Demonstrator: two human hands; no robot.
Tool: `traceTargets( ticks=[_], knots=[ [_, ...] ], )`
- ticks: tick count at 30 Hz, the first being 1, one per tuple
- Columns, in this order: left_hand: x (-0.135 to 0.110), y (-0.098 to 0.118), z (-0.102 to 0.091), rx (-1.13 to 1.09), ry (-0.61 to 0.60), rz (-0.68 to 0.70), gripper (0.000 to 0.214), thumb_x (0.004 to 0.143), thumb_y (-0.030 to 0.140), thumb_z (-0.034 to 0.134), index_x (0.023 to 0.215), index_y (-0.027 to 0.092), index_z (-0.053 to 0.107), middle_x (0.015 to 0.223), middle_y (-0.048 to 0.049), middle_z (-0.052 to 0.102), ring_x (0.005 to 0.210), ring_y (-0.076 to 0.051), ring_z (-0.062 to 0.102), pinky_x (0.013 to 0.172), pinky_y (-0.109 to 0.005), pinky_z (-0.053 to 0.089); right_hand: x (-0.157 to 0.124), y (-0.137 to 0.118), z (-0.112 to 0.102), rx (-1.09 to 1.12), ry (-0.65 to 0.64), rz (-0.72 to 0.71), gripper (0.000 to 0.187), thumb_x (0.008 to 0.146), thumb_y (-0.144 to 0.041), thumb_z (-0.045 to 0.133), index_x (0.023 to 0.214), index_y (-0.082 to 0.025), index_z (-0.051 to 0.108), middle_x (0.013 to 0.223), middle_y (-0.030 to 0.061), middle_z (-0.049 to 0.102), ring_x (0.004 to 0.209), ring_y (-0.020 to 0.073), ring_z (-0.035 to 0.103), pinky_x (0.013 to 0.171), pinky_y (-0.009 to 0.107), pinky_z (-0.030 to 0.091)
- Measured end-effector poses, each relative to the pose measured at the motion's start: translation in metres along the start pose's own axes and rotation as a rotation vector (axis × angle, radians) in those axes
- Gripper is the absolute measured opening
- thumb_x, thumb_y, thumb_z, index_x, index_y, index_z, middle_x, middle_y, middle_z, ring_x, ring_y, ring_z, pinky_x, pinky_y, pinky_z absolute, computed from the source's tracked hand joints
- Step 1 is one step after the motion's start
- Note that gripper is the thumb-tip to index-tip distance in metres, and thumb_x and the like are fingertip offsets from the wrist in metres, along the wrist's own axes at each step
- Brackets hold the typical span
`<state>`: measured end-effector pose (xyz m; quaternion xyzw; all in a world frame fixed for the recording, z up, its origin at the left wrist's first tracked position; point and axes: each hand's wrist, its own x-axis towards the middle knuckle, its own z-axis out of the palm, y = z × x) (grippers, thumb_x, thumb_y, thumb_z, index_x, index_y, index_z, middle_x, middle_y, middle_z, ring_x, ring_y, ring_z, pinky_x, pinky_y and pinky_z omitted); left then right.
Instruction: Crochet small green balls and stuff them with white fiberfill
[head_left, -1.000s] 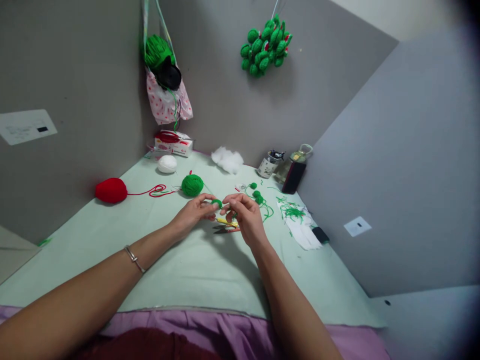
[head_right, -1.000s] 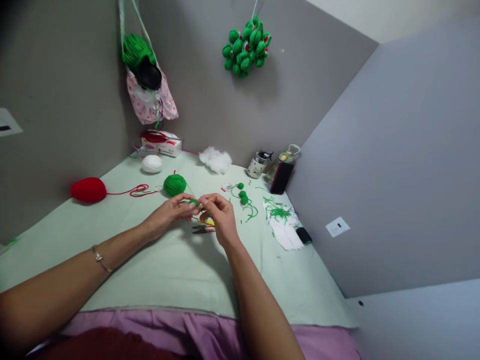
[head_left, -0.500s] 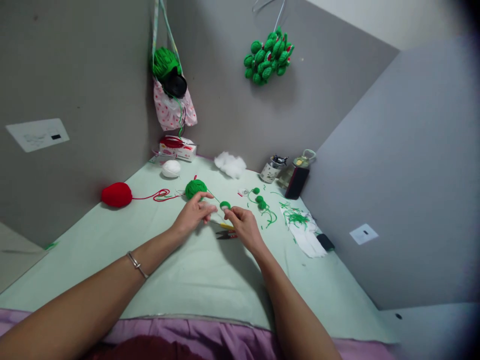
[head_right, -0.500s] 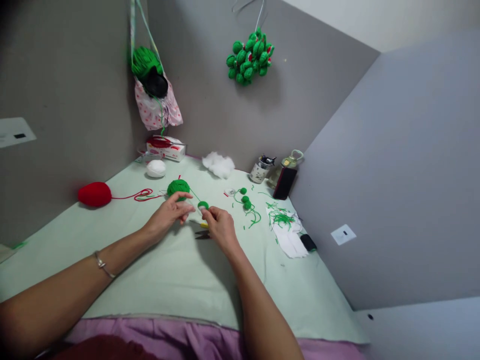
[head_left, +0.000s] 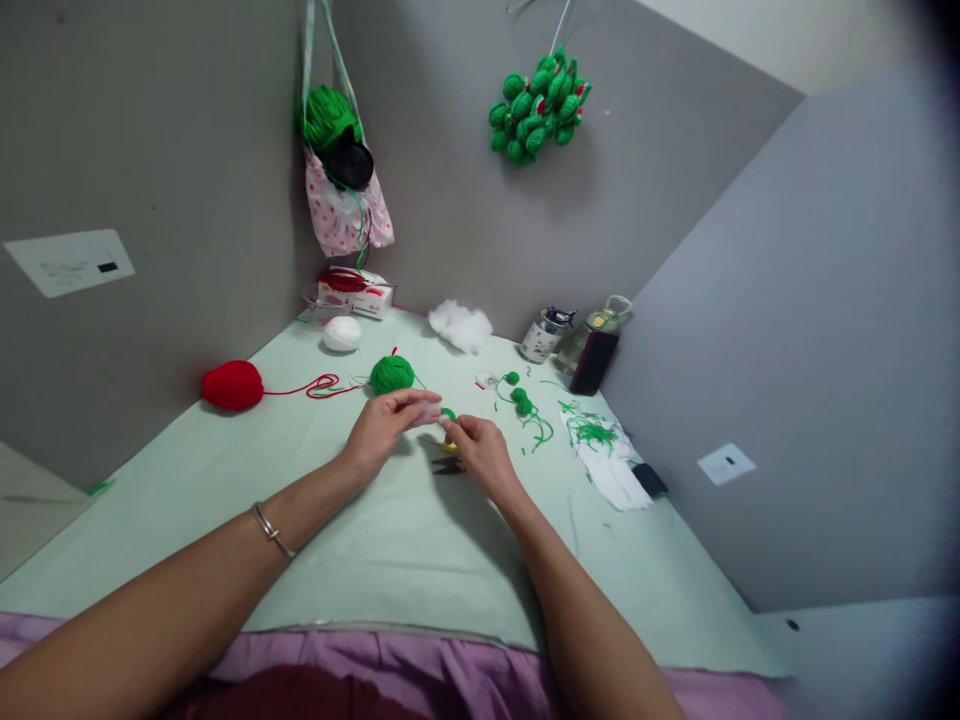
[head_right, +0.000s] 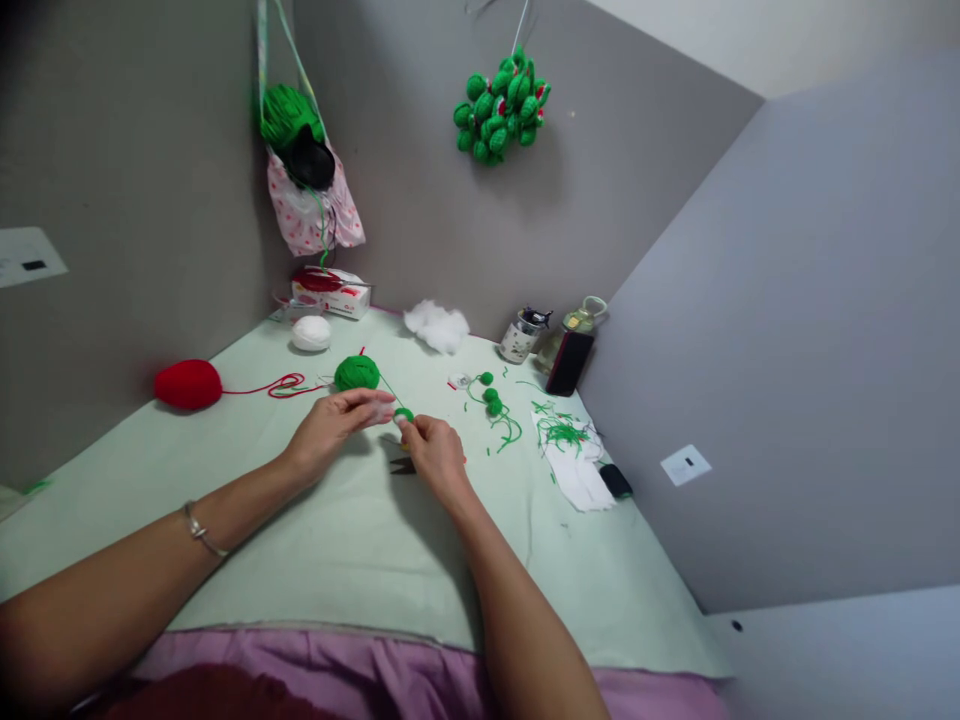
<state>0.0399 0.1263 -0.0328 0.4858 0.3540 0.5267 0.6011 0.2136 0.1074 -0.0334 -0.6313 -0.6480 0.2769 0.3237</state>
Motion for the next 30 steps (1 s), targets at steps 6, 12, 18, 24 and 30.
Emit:
traceTargets(
  ticks=[6,12,18,24,30],
  knots=[
    [0.001,-0.002,0.000,0.088,-0.024,0.036,0.030,0.068,0.025,0.082,0.096,0.019,0.076,0.081,-0.0016,0.074,0.079,-0.020,0.067,0.083,-0.034,0.052,-0.004,-0.008,-0.005,-0.059,-0.033,-0.074,0.029,0.093,-0.032,0.053,0.069,-0.021,0.065,0.057,-0.0037,0.055,0.057,0.0139,0.048,0.059,0.026,0.031],
    [0.007,-0.008,-0.004,0.158,-0.037,0.062,0.027,0.066,0.022,0.078,0.092,0.019,0.073,0.086,-0.0016,0.069,0.084,-0.020,0.064,0.084,-0.033,0.049,-0.006,-0.012,-0.008,-0.091,-0.084,-0.145,0.027,0.093,-0.028,0.052,0.070,-0.022,0.064,0.059,-0.0034,0.054,0.058,0.0143,0.044,0.061,0.027,0.029],
    [0.006,-0.007,-0.004,0.200,-0.184,0.030,0.028,0.072,0.027,0.074,0.097,0.017,0.076,0.088,-0.0043,0.075,0.081,-0.022,0.066,0.078,-0.033,0.050,-0.007,-0.011,-0.012,-0.072,-0.146,-0.192,0.026,0.095,-0.029,0.052,0.074,-0.021,0.066,0.064,-0.0015,0.059,0.065,0.0157,0.052,0.066,0.027,0.033],
    [0.006,-0.017,-0.002,0.252,-0.102,0.059,0.012,0.082,0.022,0.072,0.092,0.017,0.069,0.076,0.0021,0.066,0.065,-0.015,0.059,0.066,-0.028,0.048,-0.012,-0.018,0.000,-0.004,-0.113,-0.205,0.022,0.092,-0.026,0.057,0.071,-0.022,0.063,0.063,-0.0011,0.058,0.062,0.0153,0.047,0.066,0.028,0.031],
    [0.002,-0.016,0.003,0.240,-0.051,0.093,0.019,0.082,0.026,0.069,0.098,0.021,0.060,0.062,0.0061,0.061,0.054,-0.014,0.055,0.055,-0.026,0.043,-0.006,-0.019,0.003,0.212,-0.108,-0.161,0.041,0.096,-0.051,0.049,0.070,-0.021,0.061,0.057,-0.0033,0.049,0.054,0.0123,0.038,0.055,0.026,0.031]
  ],
)
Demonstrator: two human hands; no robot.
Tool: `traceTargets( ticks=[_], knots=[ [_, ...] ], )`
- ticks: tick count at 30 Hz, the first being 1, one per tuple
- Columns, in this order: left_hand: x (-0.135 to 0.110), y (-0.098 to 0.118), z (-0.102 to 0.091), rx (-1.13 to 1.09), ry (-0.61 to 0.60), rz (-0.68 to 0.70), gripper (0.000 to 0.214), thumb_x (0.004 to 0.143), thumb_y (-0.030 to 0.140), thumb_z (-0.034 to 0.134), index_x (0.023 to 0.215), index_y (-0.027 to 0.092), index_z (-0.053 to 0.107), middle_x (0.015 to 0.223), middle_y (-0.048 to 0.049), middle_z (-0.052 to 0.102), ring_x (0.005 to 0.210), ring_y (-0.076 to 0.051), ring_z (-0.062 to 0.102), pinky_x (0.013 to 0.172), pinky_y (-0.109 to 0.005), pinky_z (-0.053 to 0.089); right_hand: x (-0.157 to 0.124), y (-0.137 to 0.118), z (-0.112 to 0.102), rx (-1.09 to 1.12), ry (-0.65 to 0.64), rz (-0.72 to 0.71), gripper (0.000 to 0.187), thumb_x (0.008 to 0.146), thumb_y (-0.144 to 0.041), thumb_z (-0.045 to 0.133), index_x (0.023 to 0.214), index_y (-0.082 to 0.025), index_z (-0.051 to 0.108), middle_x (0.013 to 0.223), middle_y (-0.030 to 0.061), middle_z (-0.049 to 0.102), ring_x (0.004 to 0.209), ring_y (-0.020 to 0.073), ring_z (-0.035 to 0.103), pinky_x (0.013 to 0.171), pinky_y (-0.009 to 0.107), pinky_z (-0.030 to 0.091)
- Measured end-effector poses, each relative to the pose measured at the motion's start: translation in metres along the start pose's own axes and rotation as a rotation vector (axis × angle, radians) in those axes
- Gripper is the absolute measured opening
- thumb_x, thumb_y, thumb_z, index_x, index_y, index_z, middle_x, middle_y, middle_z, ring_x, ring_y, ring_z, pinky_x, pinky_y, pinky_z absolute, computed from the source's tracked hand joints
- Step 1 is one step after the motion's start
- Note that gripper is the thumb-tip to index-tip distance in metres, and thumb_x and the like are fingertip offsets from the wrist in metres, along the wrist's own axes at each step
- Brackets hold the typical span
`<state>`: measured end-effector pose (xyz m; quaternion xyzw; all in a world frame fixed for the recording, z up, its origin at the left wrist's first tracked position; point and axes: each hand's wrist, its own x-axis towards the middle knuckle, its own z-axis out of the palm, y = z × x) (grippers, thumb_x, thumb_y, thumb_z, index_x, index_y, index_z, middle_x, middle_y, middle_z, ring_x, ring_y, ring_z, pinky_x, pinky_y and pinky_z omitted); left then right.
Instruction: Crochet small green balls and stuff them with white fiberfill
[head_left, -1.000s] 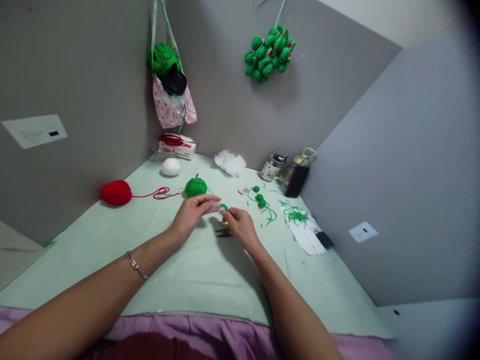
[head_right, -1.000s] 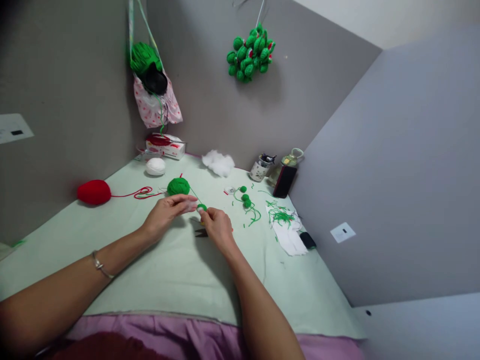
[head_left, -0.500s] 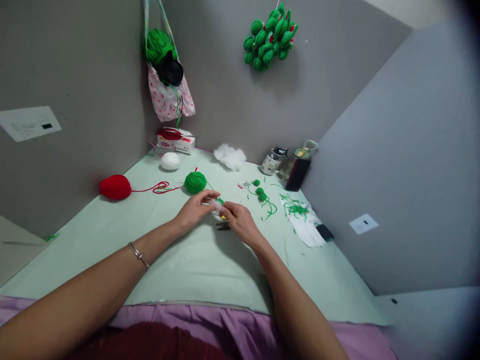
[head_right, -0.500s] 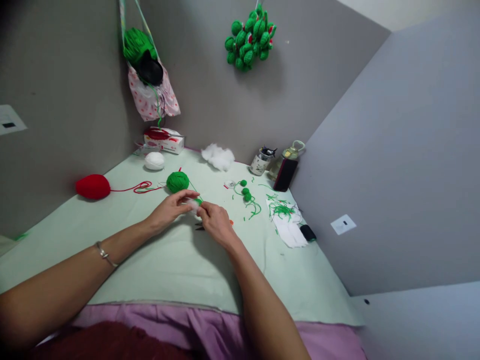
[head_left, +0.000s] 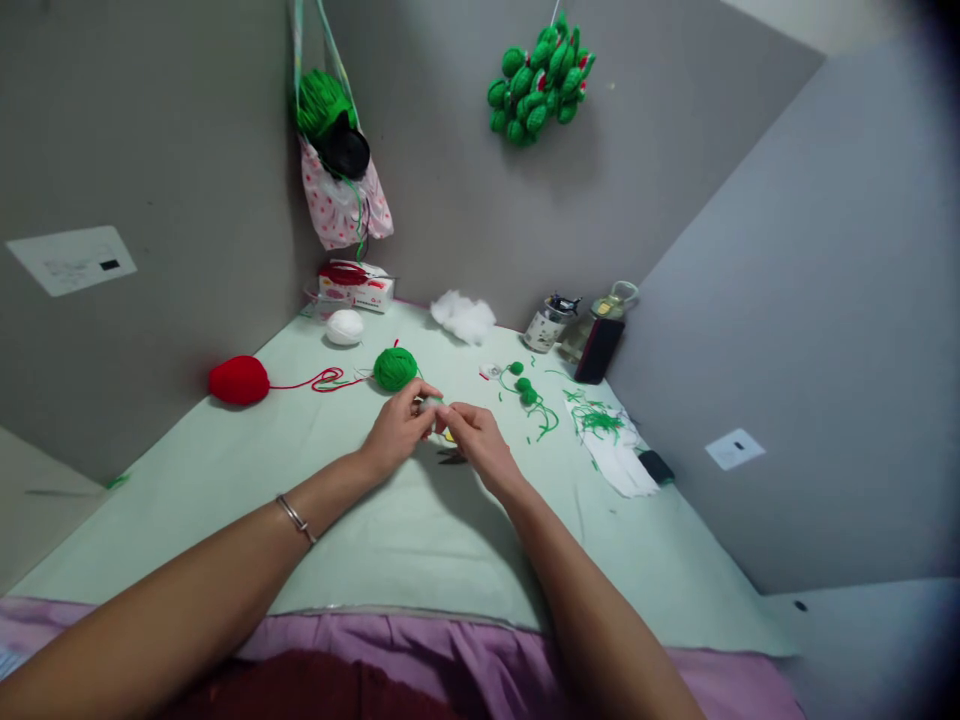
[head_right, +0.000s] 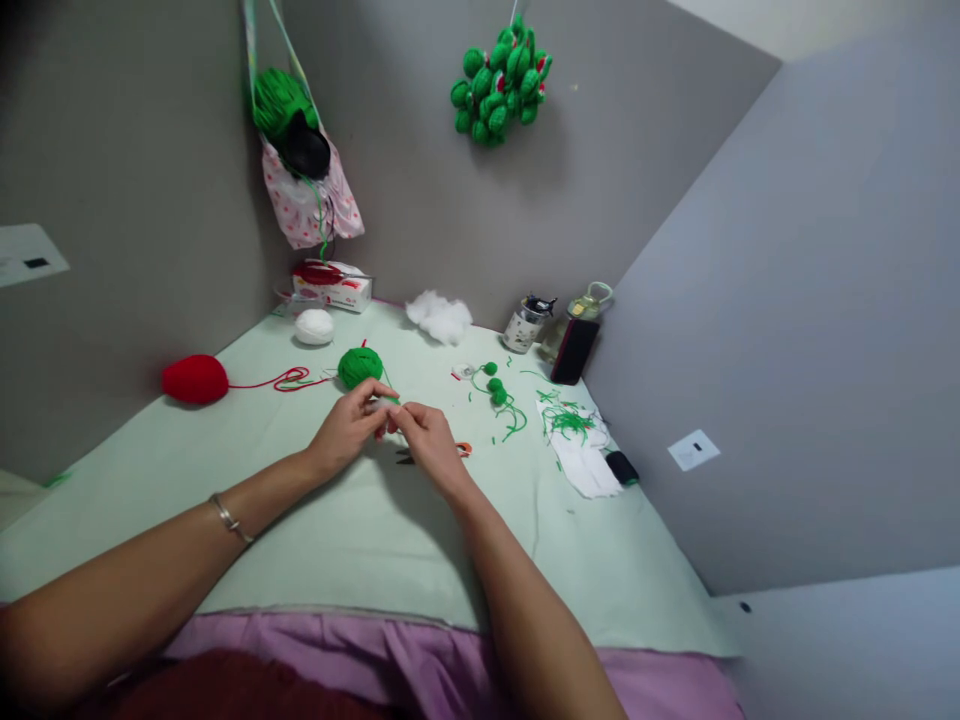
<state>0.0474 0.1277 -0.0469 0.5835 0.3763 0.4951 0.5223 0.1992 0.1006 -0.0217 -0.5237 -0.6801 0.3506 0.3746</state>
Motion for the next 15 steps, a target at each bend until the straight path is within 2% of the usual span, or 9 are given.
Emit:
traceTargets(
  ticks=[4,8,11,13,15],
  knots=[
    [-0.004,0.006,0.005,-0.032,0.023,0.008,0.021,0.080,0.028,0.070,0.096,0.022,0.059,0.068,0.0057,0.062,0.057,-0.014,0.056,0.056,-0.027,0.043,0.003,0.002,0.001,0.087,0.041,0.052,0.048,0.092,-0.061,0.052,0.066,-0.021,0.058,0.050,-0.0057,0.040,0.050,0.0110,0.033,0.050,0.025,0.029],
    [-0.007,0.015,0.005,-0.106,-0.031,-0.032,0.030,0.076,0.029,0.075,0.100,0.021,0.060,0.082,0.0030,0.065,0.069,-0.015,0.064,0.068,-0.030,0.052,0.003,0.005,-0.003,0.112,0.069,0.079,0.044,0.089,-0.057,0.056,0.065,-0.020,0.059,0.055,-0.0030,0.052,0.052,0.0114,0.040,0.052,0.025,0.032],
    [-0.006,0.023,0.001,-0.178,-0.115,-0.080,0.035,0.079,0.039,0.076,0.103,0.018,0.063,0.093,-0.0029,0.070,0.081,-0.019,0.071,0.081,-0.037,0.058,0.003,0.007,-0.008,0.101,0.072,0.081,0.039,0.089,-0.052,0.057,0.067,-0.019,0.062,0.063,-0.0009,0.059,0.056,0.0121,0.045,0.054,0.025,0.035],
    [-0.005,0.025,-0.003,-0.210,-0.152,-0.107,0.038,0.082,0.047,0.073,0.102,0.016,0.065,0.092,-0.0053,0.071,0.083,-0.021,0.072,0.083,-0.041,0.060,0.004,0.008,-0.012,0.082,0.057,0.072,0.037,0.089,-0.049,0.056,0.069,-0.019,0.063,0.062,-0.0016,0.057,0.056,0.0120,0.044,0.055,0.025,0.035],
    [-0.003,0.024,-0.006,-0.217,-0.156,-0.119,0.039,0.081,0.047,0.075,0.100,0.015,0.065,0.088,-0.0047,0.071,0.080,-0.020,0.072,0.082,-0.042,0.060,0.004,0.008,-0.014,0.049,0.037,0.059,0.036,0.088,-0.047,0.057,0.067,-0.019,0.063,0.058,-0.0035,0.052,0.055,0.0115,0.040,0.055,0.025,0.032]
  ],
)
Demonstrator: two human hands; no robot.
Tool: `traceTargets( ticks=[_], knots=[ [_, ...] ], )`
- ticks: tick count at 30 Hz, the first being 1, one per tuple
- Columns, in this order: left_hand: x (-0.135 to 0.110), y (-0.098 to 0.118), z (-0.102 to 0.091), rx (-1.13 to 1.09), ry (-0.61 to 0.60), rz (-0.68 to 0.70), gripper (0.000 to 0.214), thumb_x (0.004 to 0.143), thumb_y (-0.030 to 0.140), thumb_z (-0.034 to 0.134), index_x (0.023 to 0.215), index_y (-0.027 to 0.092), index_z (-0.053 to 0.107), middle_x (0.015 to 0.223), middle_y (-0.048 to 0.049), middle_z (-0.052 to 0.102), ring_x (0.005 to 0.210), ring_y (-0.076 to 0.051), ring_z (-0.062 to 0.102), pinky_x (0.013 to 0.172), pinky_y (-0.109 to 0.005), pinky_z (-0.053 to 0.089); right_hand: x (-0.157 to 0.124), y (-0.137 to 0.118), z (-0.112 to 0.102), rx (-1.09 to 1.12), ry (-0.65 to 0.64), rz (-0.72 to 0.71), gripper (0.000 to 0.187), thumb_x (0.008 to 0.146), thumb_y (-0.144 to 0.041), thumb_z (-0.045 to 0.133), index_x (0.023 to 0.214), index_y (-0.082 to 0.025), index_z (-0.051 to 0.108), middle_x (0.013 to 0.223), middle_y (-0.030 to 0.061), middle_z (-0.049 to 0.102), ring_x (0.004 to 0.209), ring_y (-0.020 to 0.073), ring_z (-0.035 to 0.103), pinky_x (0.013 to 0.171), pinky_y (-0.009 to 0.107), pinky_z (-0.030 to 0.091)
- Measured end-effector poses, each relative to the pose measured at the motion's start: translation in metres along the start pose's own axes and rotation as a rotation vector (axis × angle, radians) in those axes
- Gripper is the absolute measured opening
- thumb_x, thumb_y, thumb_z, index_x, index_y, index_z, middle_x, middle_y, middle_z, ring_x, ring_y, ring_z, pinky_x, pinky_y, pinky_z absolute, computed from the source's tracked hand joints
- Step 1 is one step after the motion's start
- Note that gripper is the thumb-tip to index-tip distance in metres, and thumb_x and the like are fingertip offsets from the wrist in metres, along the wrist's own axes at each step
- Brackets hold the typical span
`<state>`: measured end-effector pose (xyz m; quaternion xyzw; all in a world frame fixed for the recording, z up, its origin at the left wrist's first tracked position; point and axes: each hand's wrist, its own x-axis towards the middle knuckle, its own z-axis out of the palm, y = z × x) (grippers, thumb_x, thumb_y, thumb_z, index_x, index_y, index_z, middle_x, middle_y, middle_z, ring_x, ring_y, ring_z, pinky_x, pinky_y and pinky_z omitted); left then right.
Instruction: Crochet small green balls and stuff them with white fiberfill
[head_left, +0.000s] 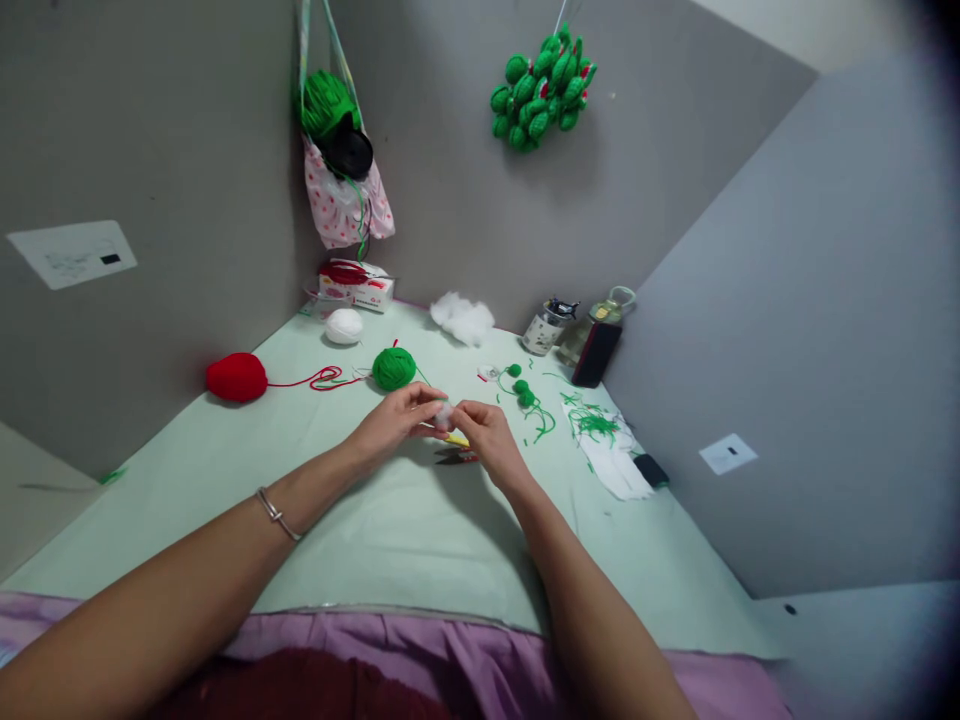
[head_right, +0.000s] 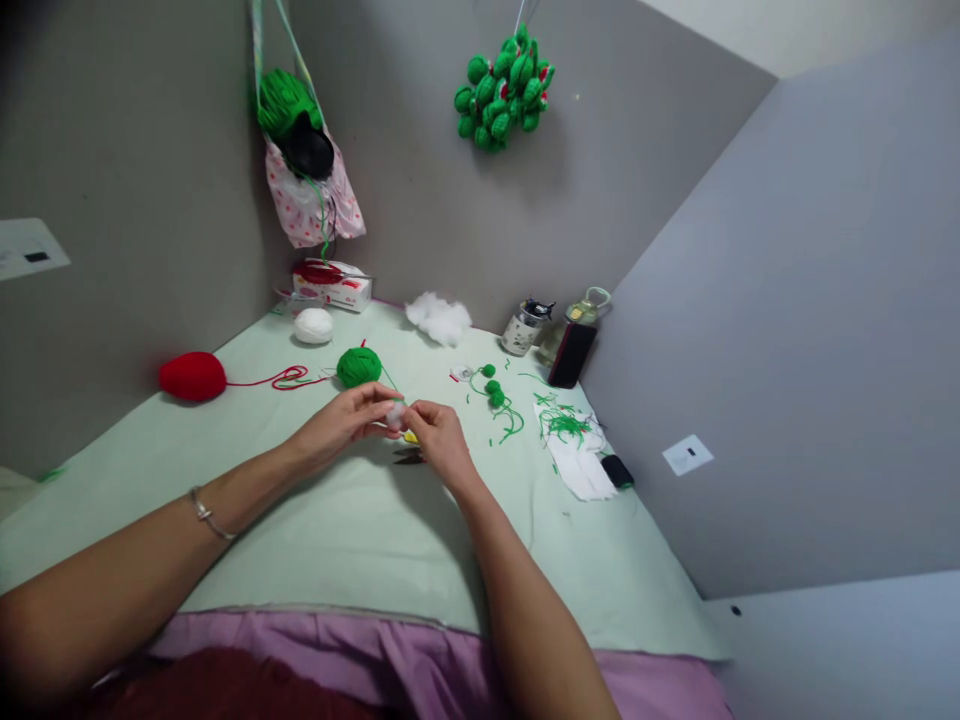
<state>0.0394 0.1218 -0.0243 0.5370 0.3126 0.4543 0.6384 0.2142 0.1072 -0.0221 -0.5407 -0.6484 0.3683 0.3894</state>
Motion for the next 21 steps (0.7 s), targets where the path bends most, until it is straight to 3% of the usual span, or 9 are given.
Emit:
traceTargets(
  ticks=[3,11,15,21],
  knots=[
    [0.001,-0.007,-0.001,0.020,0.037,0.015,0.036,0.076,0.041,0.080,0.097,0.016,0.064,0.086,-0.0017,0.070,0.073,-0.018,0.071,0.077,-0.039,0.060,-0.002,-0.002,-0.001,-0.068,-0.012,-0.028,0.035,0.089,-0.043,0.056,0.063,-0.020,0.059,0.054,-0.0054,0.044,0.055,0.0117,0.036,0.055,0.026,0.027],
    [0.006,-0.024,0.005,0.116,0.204,0.151,0.020,0.075,0.018,0.071,0.088,0.021,0.055,0.061,0.0104,0.054,0.050,-0.009,0.053,0.052,-0.022,0.043,-0.011,-0.012,0.014,-0.149,0.008,-0.109,0.026,0.090,-0.030,0.054,0.066,-0.021,0.060,0.058,-0.0055,0.048,0.058,0.0121,0.040,0.061,0.027,0.029],
    [0.005,-0.018,0.006,0.087,0.178,0.177,0.016,0.079,0.021,0.069,0.090,0.020,0.056,0.071,0.0077,0.059,0.056,-0.011,0.060,0.058,-0.025,0.052,-0.007,-0.013,0.017,-0.115,0.054,-0.095,0.030,0.091,-0.036,0.054,0.066,-0.020,0.059,0.059,-0.0049,0.053,0.057,0.0114,0.042,0.059,0.025,0.032],
    [-0.003,-0.008,0.008,0.009,0.089,0.155,0.023,0.085,0.034,0.072,0.098,0.018,0.062,0.093,-0.0001,0.065,0.081,-0.017,0.071,0.078,-0.037,0.064,-0.006,-0.012,0.010,-0.130,0.080,-0.068,0.033,0.092,-0.042,0.054,0.067,-0.020,0.058,0.059,-0.0039,0.057,0.055,0.0112,0.045,0.056,0.024,0.035]
  ],
)
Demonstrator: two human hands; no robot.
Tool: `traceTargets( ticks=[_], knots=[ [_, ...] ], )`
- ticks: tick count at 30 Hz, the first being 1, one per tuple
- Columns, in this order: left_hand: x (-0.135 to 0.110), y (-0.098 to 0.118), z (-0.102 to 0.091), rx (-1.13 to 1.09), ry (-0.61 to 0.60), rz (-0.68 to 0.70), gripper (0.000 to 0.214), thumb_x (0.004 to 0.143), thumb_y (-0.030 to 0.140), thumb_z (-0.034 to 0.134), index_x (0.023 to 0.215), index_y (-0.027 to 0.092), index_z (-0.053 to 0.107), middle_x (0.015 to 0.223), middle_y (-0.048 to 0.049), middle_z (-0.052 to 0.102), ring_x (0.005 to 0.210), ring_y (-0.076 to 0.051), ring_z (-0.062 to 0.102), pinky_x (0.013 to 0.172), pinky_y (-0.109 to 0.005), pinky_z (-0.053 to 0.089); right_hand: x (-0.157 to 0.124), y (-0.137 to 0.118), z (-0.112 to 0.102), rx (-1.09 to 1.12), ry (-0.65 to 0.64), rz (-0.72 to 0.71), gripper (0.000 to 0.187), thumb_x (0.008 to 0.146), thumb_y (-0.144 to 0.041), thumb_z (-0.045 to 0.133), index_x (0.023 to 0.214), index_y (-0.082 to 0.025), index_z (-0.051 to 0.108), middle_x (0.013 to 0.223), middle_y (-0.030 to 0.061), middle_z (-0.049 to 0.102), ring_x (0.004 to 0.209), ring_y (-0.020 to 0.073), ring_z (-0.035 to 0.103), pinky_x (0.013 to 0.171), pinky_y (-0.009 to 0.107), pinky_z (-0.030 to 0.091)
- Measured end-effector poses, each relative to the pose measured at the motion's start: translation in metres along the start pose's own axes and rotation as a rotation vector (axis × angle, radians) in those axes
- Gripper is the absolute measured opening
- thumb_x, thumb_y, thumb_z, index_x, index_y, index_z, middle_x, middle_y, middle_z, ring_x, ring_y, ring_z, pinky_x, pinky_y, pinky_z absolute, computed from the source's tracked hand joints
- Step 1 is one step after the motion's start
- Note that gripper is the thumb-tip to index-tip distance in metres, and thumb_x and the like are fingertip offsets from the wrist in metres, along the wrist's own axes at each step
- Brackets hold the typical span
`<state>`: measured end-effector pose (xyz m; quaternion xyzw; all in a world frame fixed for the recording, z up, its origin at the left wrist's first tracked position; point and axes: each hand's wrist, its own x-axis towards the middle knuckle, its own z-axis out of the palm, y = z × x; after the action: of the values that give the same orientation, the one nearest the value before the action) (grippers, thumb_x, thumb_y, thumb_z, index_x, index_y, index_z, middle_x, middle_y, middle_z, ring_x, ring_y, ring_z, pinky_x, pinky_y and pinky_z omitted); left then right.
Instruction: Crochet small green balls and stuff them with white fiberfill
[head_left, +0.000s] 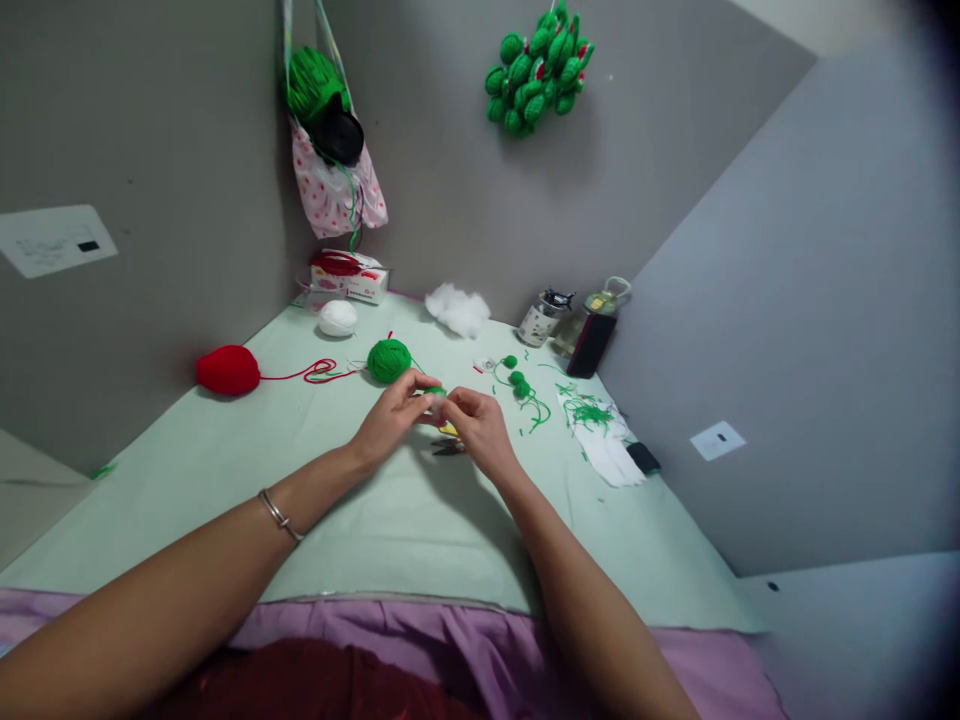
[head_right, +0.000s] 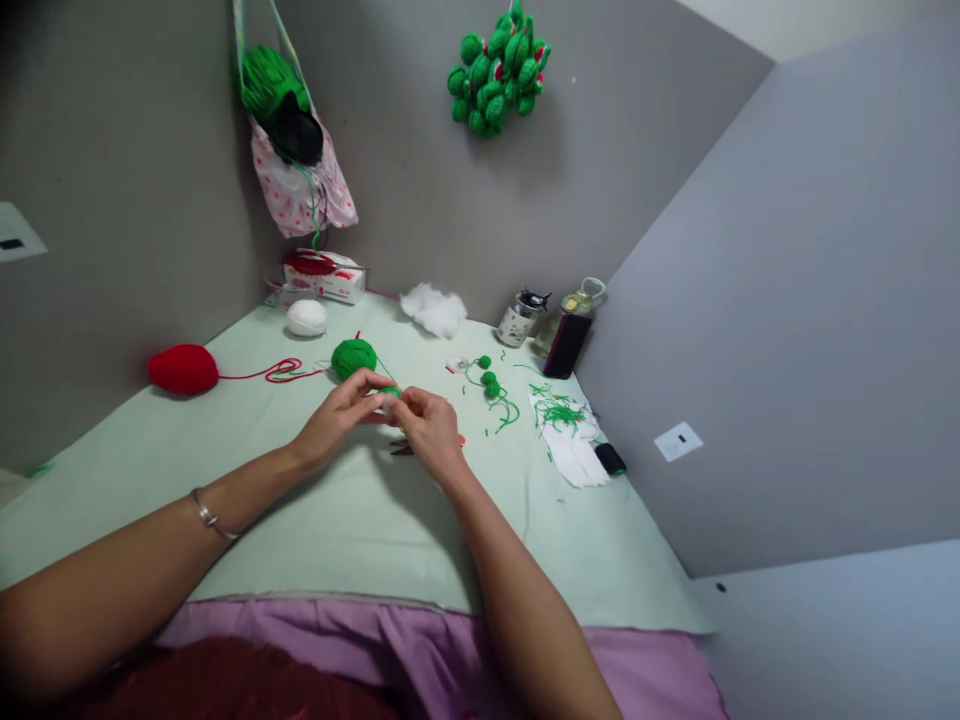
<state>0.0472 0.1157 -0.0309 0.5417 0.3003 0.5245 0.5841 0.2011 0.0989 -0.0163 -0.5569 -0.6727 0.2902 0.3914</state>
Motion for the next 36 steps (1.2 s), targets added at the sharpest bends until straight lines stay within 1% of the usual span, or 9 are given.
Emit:
traceTargets(
  ticks=[4,8,12,16,19,23,28,32,36],
  knots=[
    [0.002,0.001,-0.002,-0.021,-0.021,-0.026,0.028,0.080,0.035,0.079,0.092,0.017,0.062,0.091,0.0006,0.066,0.080,-0.017,0.072,0.078,-0.036,0.064,-0.003,0.001,-0.005,-0.089,0.028,-0.020,0.030,0.091,-0.037,0.056,0.066,-0.021,0.057,0.058,-0.0042,0.055,0.056,0.0119,0.043,0.057,0.025,0.030],
    [0.006,-0.003,-0.006,0.007,0.000,-0.051,0.025,0.074,0.027,0.081,0.086,0.017,0.061,0.078,0.0032,0.066,0.065,-0.014,0.069,0.065,-0.029,0.059,-0.009,-0.006,-0.007,-0.165,-0.064,-0.094,0.021,0.092,-0.026,0.053,0.073,-0.022,0.061,0.062,-0.0039,0.059,0.058,0.0124,0.045,0.062,0.026,0.031],
    [0.008,-0.008,-0.005,0.044,0.058,-0.060,0.023,0.070,0.014,0.075,0.082,0.020,0.056,0.060,0.0089,0.060,0.050,-0.010,0.060,0.051,-0.021,0.048,-0.014,-0.012,-0.005,-0.200,-0.144,-0.144,0.021,0.093,-0.018,0.048,0.080,-0.022,0.064,0.065,-0.0037,0.060,0.056,0.0123,0.046,0.064,0.026,0.031],
    [0.008,-0.009,-0.004,0.025,0.063,-0.118,0.017,0.071,0.014,0.067,0.079,0.021,0.054,0.054,0.0087,0.059,0.044,-0.011,0.056,0.047,-0.023,0.049,-0.012,-0.010,-0.004,-0.211,-0.134,-0.169,0.013,0.089,-0.020,0.054,0.077,-0.023,0.059,0.064,-0.0049,0.056,0.057,0.0120,0.043,0.065,0.026,0.029],
    [0.006,-0.005,-0.003,-0.020,0.028,-0.172,0.013,0.073,0.018,0.066,0.081,0.020,0.055,0.058,0.0059,0.063,0.049,-0.013,0.060,0.051,-0.026,0.054,-0.009,-0.006,-0.005,-0.199,-0.081,-0.152,0.017,0.087,-0.026,0.060,0.072,-0.023,0.053,0.061,-0.0056,0.051,0.058,0.0117,0.039,0.064,0.026,0.027],
    [0.002,0.001,-0.002,-0.078,-0.018,-0.172,0.018,0.079,0.028,0.071,0.089,0.020,0.058,0.072,0.0034,0.069,0.067,-0.015,0.069,0.069,-0.031,0.062,-0.005,-0.001,-0.006,-0.127,-0.026,-0.079,0.029,0.090,-0.039,0.058,0.068,-0.023,0.047,0.058,-0.0063,0.045,0.057,0.0116,0.037,0.059,0.025,0.028],
    [0.003,0.003,-0.004,-0.077,-0.101,-0.179,0.036,0.076,0.037,0.083,0.094,0.019,0.058,0.078,-0.0012,0.075,0.073,-0.019,0.075,0.079,-0.037,0.062,0.000,0.004,-0.012,-0.050,-0.068,-0.004,0.032,0.092,-0.046,0.052,0.070,-0.023,0.048,0.056,-0.0063,0.045,0.052,0.0113,0.036,0.052,0.025,0.029],
    [0.005,-0.003,-0.006,-0.048,-0.096,-0.168,0.033,0.075,0.034,0.083,0.091,0.018,0.058,0.069,0.0009,0.073,0.064,-0.017,0.073,0.070,-0.033,0.061,-0.005,-0.001,-0.015,-0.053,-0.134,-0.028,0.025,0.092,-0.040,0.052,0.073,-0.023,0.052,0.057,-0.0059,0.050,0.054,0.0119,0.042,0.054,0.025,0.032],
    [0.009,-0.008,-0.006,-0.015,-0.016,-0.145,0.029,0.069,0.022,0.081,0.082,0.019,0.056,0.062,0.0066,0.066,0.047,-0.012,0.063,0.051,-0.024,0.052,-0.015,-0.011,-0.008,-0.119,-0.128,-0.084,0.016,0.089,-0.024,0.052,0.073,-0.023,0.054,0.061,-0.0047,0.055,0.057,0.0125,0.044,0.061,0.026,0.031]
  ],
)
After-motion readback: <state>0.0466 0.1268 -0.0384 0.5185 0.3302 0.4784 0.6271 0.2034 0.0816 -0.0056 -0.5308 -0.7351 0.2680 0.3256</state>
